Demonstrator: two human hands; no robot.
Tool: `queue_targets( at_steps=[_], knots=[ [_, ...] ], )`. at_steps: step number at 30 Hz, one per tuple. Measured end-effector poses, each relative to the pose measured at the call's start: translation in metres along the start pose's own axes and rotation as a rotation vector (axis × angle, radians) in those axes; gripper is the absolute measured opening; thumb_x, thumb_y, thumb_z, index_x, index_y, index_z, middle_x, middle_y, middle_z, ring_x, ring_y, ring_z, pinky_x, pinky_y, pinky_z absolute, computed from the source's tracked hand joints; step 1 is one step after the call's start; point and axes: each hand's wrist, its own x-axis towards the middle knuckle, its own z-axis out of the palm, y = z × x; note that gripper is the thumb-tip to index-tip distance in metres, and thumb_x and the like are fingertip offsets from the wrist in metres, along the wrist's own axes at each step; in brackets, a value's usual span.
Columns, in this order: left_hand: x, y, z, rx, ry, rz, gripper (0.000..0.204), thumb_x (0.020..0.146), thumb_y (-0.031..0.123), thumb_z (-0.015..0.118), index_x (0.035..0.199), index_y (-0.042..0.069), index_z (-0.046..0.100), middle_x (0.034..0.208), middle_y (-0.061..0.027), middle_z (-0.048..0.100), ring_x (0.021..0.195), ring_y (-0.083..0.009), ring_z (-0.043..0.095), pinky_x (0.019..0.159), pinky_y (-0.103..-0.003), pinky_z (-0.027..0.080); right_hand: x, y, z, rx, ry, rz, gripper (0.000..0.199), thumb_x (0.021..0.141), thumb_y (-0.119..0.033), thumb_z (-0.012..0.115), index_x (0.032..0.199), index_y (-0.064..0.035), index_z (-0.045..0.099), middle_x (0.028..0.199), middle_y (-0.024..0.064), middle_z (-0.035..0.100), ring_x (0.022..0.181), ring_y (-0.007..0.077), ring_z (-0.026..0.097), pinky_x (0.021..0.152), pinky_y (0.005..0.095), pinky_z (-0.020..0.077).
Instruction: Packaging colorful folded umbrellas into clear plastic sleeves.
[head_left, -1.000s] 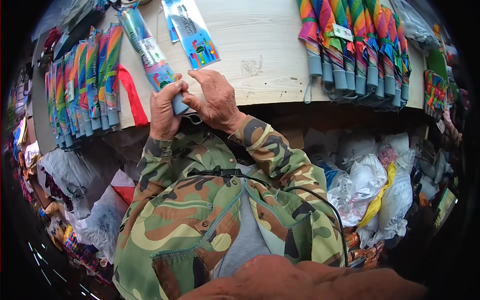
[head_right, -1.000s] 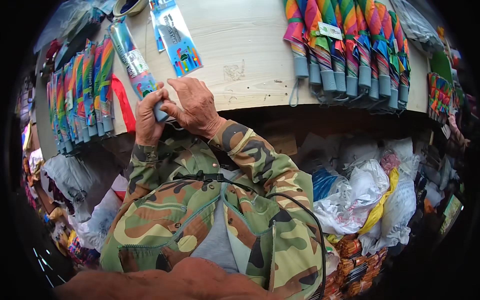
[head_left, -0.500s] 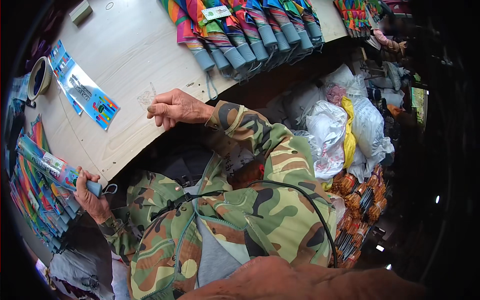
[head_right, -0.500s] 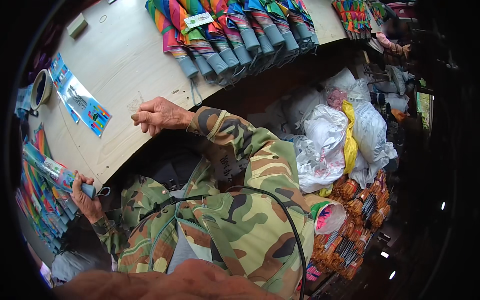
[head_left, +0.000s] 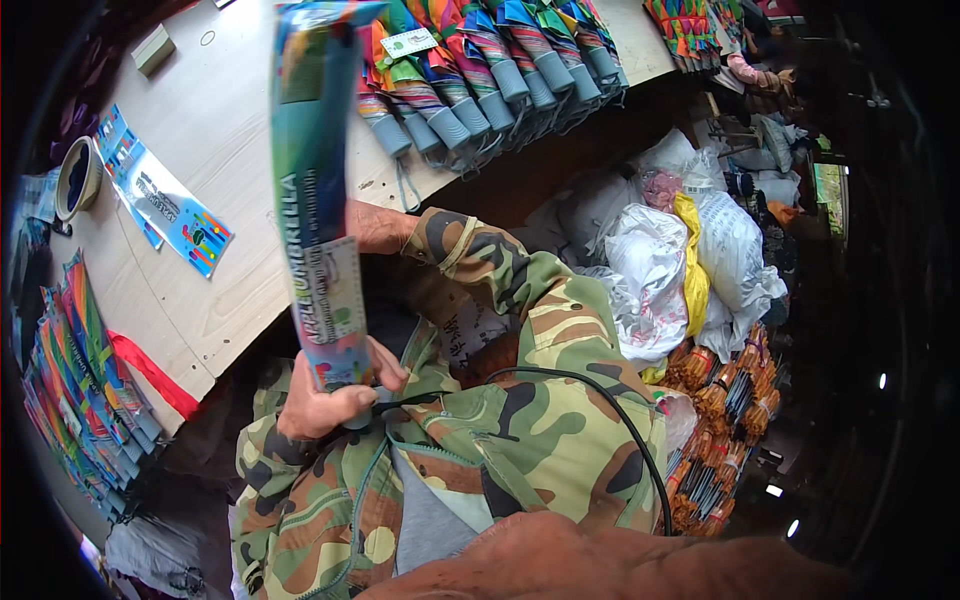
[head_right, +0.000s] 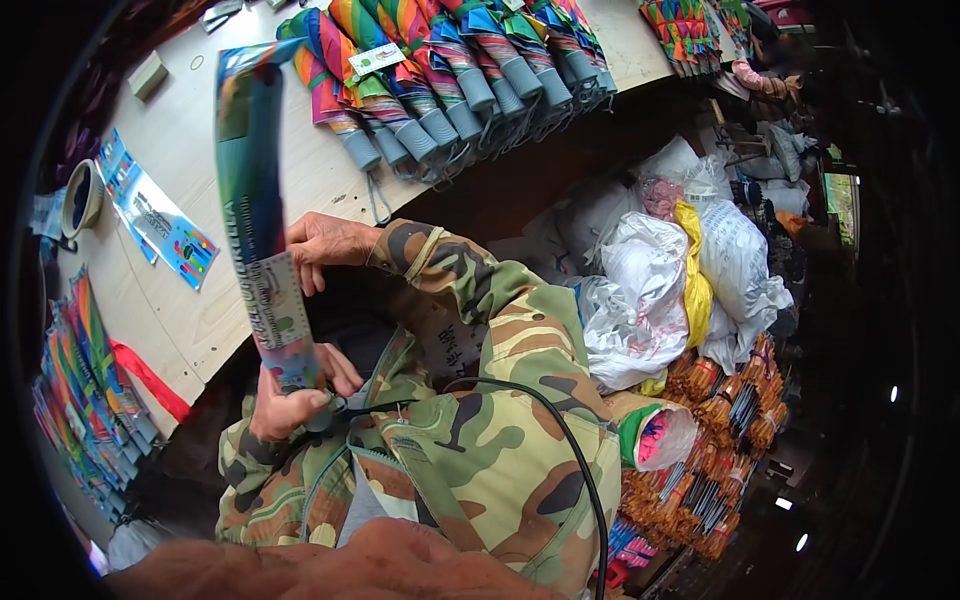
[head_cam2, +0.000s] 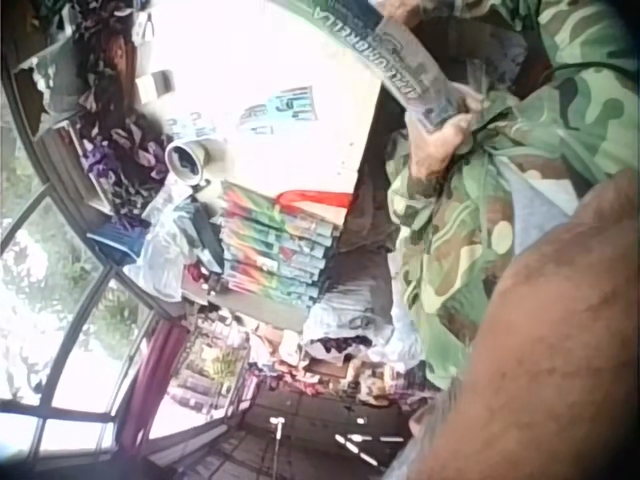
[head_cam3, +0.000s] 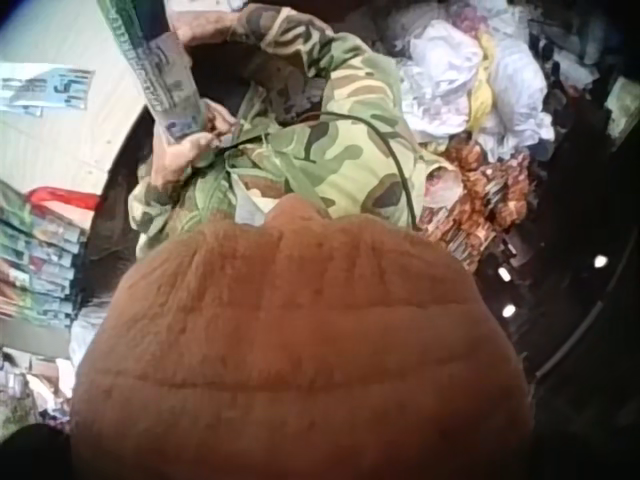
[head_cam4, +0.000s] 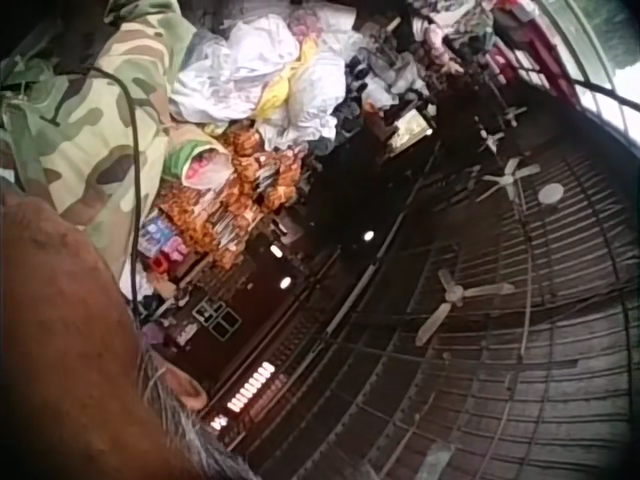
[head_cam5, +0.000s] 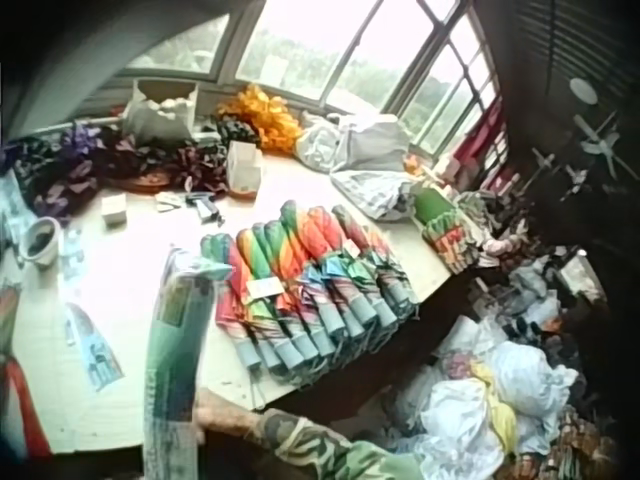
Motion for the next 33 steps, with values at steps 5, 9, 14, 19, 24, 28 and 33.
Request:
queue_targets(
  at_steps=[5, 9, 14, 19, 24, 28, 33],
  knots=[
    [0.069, -0.003, 0.076, -0.001, -0.42, -0.376, 0.072, 0.085, 0.018, 0.079, 0.151, -0.004, 0.06, 0.138, -0.0147, 0.067, 0.111, -0.0196, 0.071, 0.097, -0.036, 0.058, -0.002, -0.002, -0.001, 0.016, -0.002, 0.007, 0.035, 0.111, -0.03, 0.066, 0.114, 0.0037, 0.074, 0.088, 0.0125, 0.077, 0.072, 0.0212, 0.078, 0.063, 0.0302, 0.0629],
    [0.081, -0.021, 0.09, 0.167, -0.466, -0.349, 0.071, 0.085, 0.013, 0.076, 0.152, -0.001, 0.06, 0.137, -0.0117, 0.067, 0.109, -0.0156, 0.071, 0.098, -0.034, 0.057, -0.007, 0.001, -0.003, 0.131, 0.017, -0.022, 0.034, 0.111, -0.029, 0.066, 0.114, 0.0036, 0.074, 0.088, 0.0123, 0.077, 0.072, 0.0217, 0.078, 0.063, 0.0308, 0.0632],
    [0.081, -0.029, 0.081, -0.031, -0.412, -0.473, 0.087, 0.085, 0.021, 0.081, 0.162, -0.001, 0.046, 0.154, -0.0154, 0.059, 0.13, -0.026, 0.066, 0.107, -0.041, 0.057, -0.007, 0.001, -0.002, 0.12, 0.015, -0.048, 0.033, 0.112, -0.029, 0.066, 0.115, 0.0033, 0.074, 0.089, 0.0124, 0.078, 0.073, 0.0216, 0.078, 0.064, 0.0311, 0.0632],
    [0.079, -0.034, 0.087, -0.129, -0.407, -0.32, 0.093, 0.086, 0.021, 0.078, 0.168, 0.0, 0.039, 0.164, -0.0168, 0.051, 0.142, -0.0269, 0.057, 0.119, -0.042, 0.049, -0.02, 0.013, -0.002, 0.02, 0.086, -0.069, 0.031, 0.108, -0.03, 0.072, 0.111, 0.0004, 0.075, 0.09, 0.0107, 0.078, 0.075, 0.0186, 0.078, 0.063, 0.0285, 0.0616],
    [0.07, -0.023, 0.074, 0.046, -0.386, -0.372, 0.088, 0.086, 0.017, 0.077, 0.167, 0.001, 0.046, 0.148, -0.0116, 0.064, 0.132, -0.0171, 0.058, 0.114, -0.035, 0.045, -0.082, 0.016, 0.009, -0.171, 0.289, 0.007, 0.027, 0.108, -0.027, 0.072, 0.107, 0.0002, 0.074, 0.088, 0.0075, 0.076, 0.076, 0.013, 0.074, 0.065, 0.0276, 0.0579],
    [0.074, -0.027, 0.07, 0.003, -0.261, -0.234, 0.04, 0.088, 0.024, 0.079, 0.119, 0.0, 0.069, 0.102, -0.004, 0.071, 0.093, -0.0128, 0.063, 0.086, -0.032, 0.052, -0.203, 0.079, -0.014, -0.096, 0.275, 0.003, 0.028, 0.102, -0.028, 0.08, 0.112, -0.0025, 0.071, 0.082, 0.0039, 0.074, 0.074, 0.0121, 0.072, 0.063, 0.0281, 0.0559],
    [0.09, -0.016, 0.064, -0.25, -0.274, -0.227, 0.084, 0.086, 0.018, 0.075, 0.162, -0.003, 0.048, 0.154, -0.0151, 0.061, 0.14, -0.0233, 0.058, 0.12, -0.038, 0.044, -0.267, 0.012, 0.068, -0.078, 0.009, 0.305, 0.015, 0.102, -0.015, 0.073, 0.097, -0.0014, 0.069, 0.071, 0.0017, 0.069, 0.064, 0.0162, 0.062, 0.058, 0.0375, 0.0471]
  ],
)
